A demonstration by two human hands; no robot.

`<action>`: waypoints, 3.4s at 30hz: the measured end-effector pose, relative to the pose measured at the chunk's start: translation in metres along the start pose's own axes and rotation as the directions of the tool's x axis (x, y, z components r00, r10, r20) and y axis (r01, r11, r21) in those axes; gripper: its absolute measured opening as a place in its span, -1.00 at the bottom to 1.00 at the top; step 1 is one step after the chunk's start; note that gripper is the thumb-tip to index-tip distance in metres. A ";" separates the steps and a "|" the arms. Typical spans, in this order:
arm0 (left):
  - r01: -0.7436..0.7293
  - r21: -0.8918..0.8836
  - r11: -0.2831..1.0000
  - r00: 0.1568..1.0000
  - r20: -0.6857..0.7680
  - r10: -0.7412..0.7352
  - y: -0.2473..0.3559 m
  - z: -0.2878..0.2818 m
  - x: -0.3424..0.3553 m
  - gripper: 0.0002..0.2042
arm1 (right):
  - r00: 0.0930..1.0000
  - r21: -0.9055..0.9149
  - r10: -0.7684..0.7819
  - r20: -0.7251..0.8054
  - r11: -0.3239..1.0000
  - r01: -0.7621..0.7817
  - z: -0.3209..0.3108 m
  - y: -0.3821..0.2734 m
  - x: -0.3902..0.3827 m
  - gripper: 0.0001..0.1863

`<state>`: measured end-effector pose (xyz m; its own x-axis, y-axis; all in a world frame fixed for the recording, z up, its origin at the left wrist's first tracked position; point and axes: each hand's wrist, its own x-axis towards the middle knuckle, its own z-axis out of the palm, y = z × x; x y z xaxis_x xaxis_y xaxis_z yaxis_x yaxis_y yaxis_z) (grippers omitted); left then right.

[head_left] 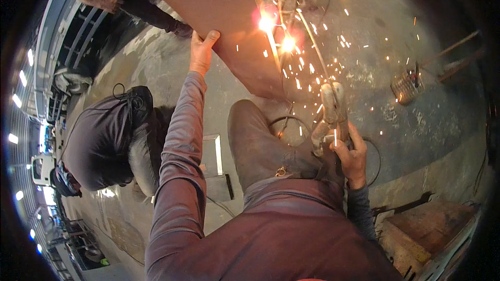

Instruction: The person positions a large metal sheet against a metal frame and welds it in place using a welding torch. They reposition the sheet and continue welding along the edges to secure it to the frame.

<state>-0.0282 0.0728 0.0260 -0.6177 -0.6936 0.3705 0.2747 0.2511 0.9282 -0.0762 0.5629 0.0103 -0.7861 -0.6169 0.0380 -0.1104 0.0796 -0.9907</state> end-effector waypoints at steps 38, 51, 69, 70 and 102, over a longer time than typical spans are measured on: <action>-0.047 0.128 0.991 0.998 0.041 0.042 0.000 -0.003 -0.004 -0.16 | 0.990 -0.439 0.096 -0.107 0.888 -0.134 -0.007 0.131 -0.021 -0.42; -0.056 0.157 0.986 0.998 0.021 0.053 0.002 -0.002 -0.004 -0.16 | 0.986 -0.421 0.128 -0.104 0.893 -0.160 -0.008 0.126 -0.020 -0.42; 0.001 0.103 0.995 1.000 0.014 -0.002 0.014 0.005 -0.011 -0.20 | 0.990 -0.368 0.113 -0.086 0.920 -0.137 -0.009 0.125 -0.022 -0.41; 0.007 0.106 0.994 1.000 0.009 -0.008 0.012 0.005 -0.011 -0.20 | 0.990 -0.370 0.107 -0.086 0.920 -0.132 -0.010 0.127 -0.021 -0.41; -0.020 0.045 0.999 1.000 0.016 0.019 0.010 0.003 -0.009 -0.13 | 0.986 -0.457 0.155 -0.056 0.874 -0.163 -0.012 0.140 -0.014 -0.40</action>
<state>-0.0218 0.0837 0.0322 -0.6240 -0.6779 0.3886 0.2538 0.2946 0.9213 -0.0876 0.5921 -0.1271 -0.8263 -0.5526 -0.1091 -0.2460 0.5283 -0.8126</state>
